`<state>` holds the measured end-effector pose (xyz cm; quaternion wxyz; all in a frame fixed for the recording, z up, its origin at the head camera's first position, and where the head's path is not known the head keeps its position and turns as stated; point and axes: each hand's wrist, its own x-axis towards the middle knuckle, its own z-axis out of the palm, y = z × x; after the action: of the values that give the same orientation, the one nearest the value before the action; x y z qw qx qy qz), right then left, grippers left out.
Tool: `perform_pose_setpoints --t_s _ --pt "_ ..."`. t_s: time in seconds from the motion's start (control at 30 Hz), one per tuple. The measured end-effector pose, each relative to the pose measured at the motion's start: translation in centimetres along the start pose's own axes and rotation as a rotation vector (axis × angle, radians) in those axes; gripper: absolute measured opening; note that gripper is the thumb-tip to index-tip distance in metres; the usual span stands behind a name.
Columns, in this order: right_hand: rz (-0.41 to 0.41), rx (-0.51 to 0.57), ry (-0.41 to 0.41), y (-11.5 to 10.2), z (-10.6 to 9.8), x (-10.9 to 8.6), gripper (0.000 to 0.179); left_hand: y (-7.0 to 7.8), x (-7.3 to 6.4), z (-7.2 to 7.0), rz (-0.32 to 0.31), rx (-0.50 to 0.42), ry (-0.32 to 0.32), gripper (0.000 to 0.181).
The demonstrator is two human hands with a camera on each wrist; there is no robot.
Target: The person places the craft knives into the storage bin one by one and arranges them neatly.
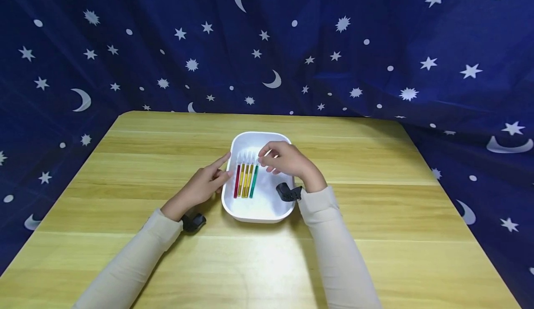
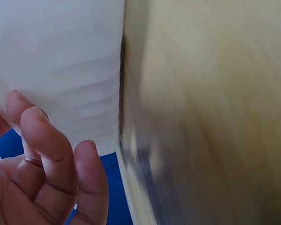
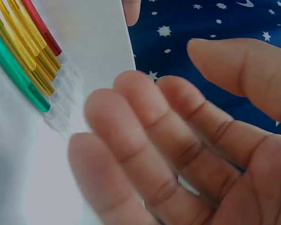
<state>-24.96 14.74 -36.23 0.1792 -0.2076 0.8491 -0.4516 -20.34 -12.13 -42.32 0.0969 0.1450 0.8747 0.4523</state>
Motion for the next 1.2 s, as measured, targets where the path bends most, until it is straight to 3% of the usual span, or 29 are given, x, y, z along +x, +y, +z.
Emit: perform_pose_setpoints --t_s 0.3,0.57,1.2 --pt "-0.123 0.104 0.156 0.2 -0.2 -1.8 0.018 -0.1 -0.1 0.1 0.007 -0.007 0.001 0.068" --pt "-0.177 0.184 0.258 -0.1 -0.9 -3.5 0.017 0.0 -0.1 0.0 0.000 -0.023 0.000 0.068" --pt "-0.179 0.156 0.336 2.3 -2.8 -5.1 0.021 -0.1 -0.1 0.1 -0.016 -0.054 0.007 0.067"
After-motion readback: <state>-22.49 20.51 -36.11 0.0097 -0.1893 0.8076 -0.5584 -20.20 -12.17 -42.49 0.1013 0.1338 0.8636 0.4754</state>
